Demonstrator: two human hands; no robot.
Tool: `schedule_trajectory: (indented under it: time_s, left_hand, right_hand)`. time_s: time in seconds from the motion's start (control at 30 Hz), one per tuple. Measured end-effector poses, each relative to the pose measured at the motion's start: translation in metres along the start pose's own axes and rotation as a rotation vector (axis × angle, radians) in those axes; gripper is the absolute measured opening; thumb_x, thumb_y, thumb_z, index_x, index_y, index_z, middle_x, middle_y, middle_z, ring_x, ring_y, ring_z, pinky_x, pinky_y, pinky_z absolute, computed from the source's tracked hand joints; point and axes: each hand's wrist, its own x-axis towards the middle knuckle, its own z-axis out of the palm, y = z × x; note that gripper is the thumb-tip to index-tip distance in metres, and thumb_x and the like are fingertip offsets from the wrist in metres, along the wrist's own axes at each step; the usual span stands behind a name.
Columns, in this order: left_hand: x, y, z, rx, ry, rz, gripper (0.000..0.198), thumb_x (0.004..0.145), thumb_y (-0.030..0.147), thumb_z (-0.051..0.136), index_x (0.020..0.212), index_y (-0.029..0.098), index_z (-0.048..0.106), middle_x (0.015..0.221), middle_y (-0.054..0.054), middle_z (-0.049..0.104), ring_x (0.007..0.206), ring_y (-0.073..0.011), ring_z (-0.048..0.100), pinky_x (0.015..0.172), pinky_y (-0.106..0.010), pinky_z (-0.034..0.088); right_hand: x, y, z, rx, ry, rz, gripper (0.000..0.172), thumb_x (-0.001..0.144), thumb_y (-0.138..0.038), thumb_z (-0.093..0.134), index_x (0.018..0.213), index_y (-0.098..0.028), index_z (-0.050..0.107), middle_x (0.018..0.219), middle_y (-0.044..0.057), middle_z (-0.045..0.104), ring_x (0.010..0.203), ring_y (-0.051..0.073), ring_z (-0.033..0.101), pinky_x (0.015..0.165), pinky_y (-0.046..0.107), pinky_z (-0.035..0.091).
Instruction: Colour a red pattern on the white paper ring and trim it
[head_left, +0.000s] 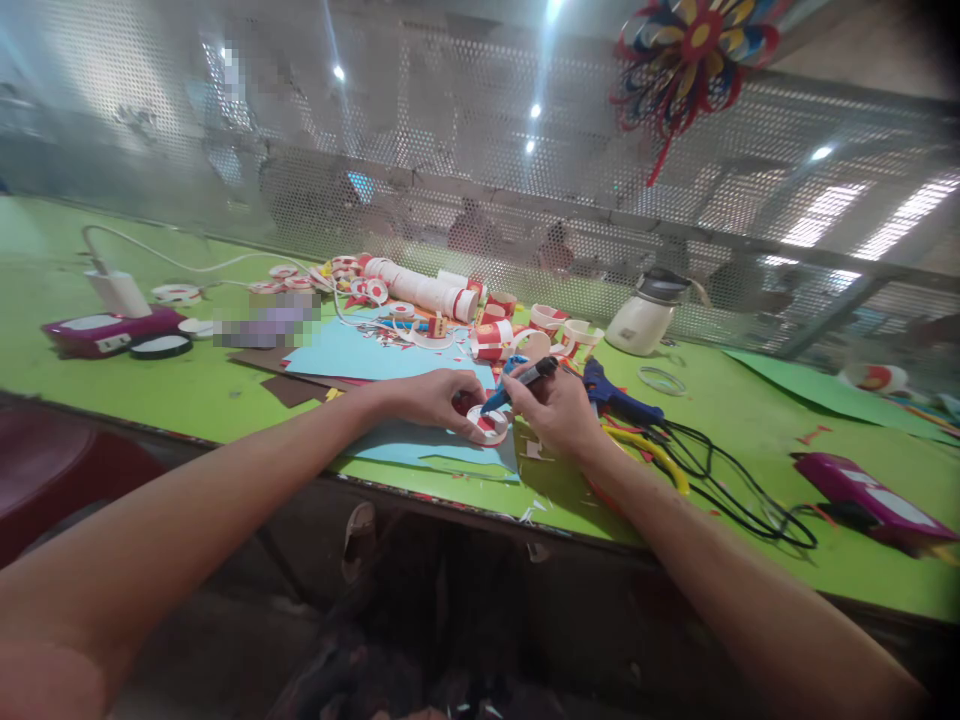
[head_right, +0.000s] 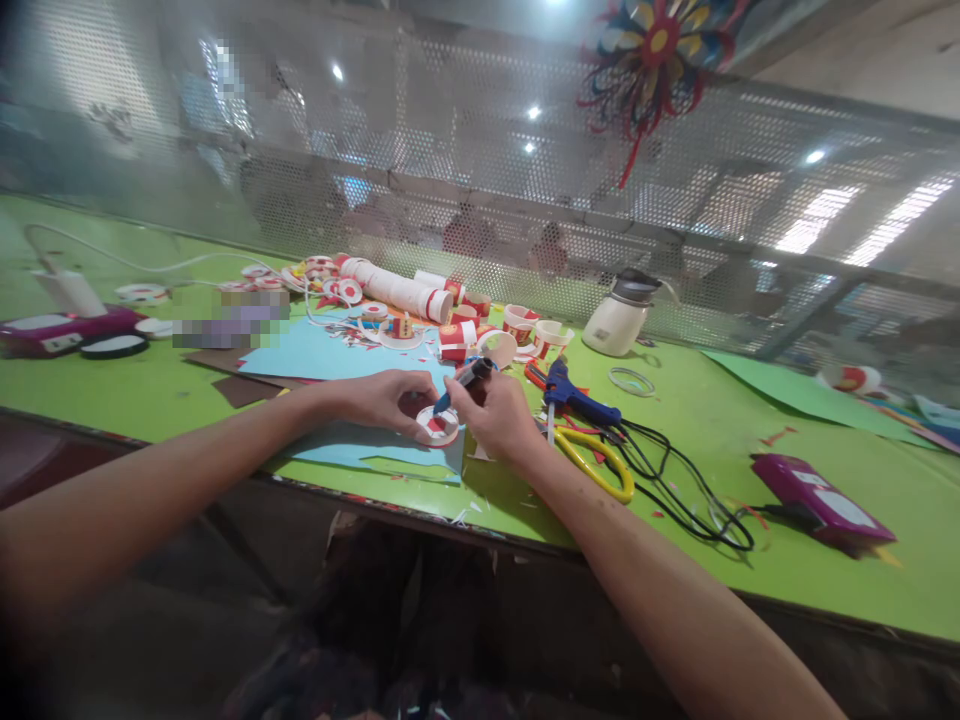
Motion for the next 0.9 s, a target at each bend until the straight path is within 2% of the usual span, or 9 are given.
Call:
schedule_trajectory:
  time_s: [0.1, 0.2, 0.37, 0.53, 0.77, 0.9]
  left_hand:
    - [-0.0003, -0.0008, -0.0003, -0.016, -0.013, -0.011, 0.046, 0.063, 0.05, 0.075, 0.088, 0.016, 0.057, 0.076, 0.002, 0.05, 0.068, -0.0116, 0.044, 0.061, -0.025, 0.033]
    - [-0.0001, -0.0022, -0.0005, -0.024, -0.026, 0.009, 0.044, 0.063, 0.05, 0.075, 0.084, 0.017, 0.056, 0.075, 0.002, 0.049, 0.068, -0.0115, 0.044, 0.06, -0.025, 0.032]
    - [0.0, -0.0014, -0.0005, -0.026, -0.032, 0.005, 0.042, 0.064, 0.048, 0.074, 0.085, 0.016, 0.058, 0.076, 0.002, 0.05, 0.068, -0.0117, 0.044, 0.06, -0.025, 0.032]
    - [-0.0001, -0.0009, 0.0002, -0.029, -0.023, 0.022, 0.043, 0.064, 0.048, 0.074, 0.088, 0.016, 0.06, 0.078, 0.001, 0.05, 0.069, -0.0116, 0.044, 0.061, -0.025, 0.032]
    - [0.0009, -0.0035, 0.0002, -0.004, -0.01, 0.022, 0.048, 0.063, 0.052, 0.074, 0.09, 0.016, 0.06, 0.079, 0.002, 0.05, 0.071, -0.012, 0.044, 0.063, -0.024, 0.033]
    - [0.0006, -0.0032, 0.0004, -0.007, -0.014, 0.017, 0.045, 0.064, 0.051, 0.073, 0.089, 0.016, 0.058, 0.079, 0.001, 0.051, 0.07, -0.0119, 0.044, 0.062, -0.024, 0.033]
  right_hand:
    - [0.0001, -0.0022, -0.0023, 0.034, 0.101, 0.042, 0.029, 0.086, -0.041, 0.056, 0.071, -0.016, 0.059, 0.051, -0.003, 0.051, 0.043, 0.009, 0.043, 0.042, 0.023, 0.035]
    - [0.0007, -0.0046, -0.004, 0.12, 0.137, 0.056, 0.031, 0.086, -0.044, 0.056, 0.07, -0.017, 0.057, 0.05, -0.004, 0.051, 0.04, 0.007, 0.041, 0.039, 0.022, 0.035]
    - [-0.0004, -0.0066, -0.0047, 0.064, 0.1, 0.055, 0.038, 0.086, -0.046, 0.055, 0.06, -0.018, 0.053, 0.046, -0.004, 0.047, 0.04, 0.008, 0.04, 0.04, 0.022, 0.033]
    - [-0.002, -0.0049, -0.0035, -0.017, 0.061, 0.035, 0.037, 0.086, -0.043, 0.055, 0.059, -0.017, 0.055, 0.049, -0.002, 0.05, 0.045, 0.009, 0.044, 0.045, 0.024, 0.036]
    - [-0.0008, -0.0016, -0.003, -0.002, 0.035, 0.046, 0.029, 0.086, -0.041, 0.056, 0.077, -0.015, 0.063, 0.052, -0.001, 0.055, 0.044, 0.011, 0.048, 0.044, 0.023, 0.037]
    - [-0.0015, 0.0, -0.0027, 0.0, 0.02, 0.063, 0.029, 0.086, -0.042, 0.055, 0.08, -0.015, 0.063, 0.051, -0.001, 0.057, 0.042, 0.011, 0.048, 0.042, 0.023, 0.037]
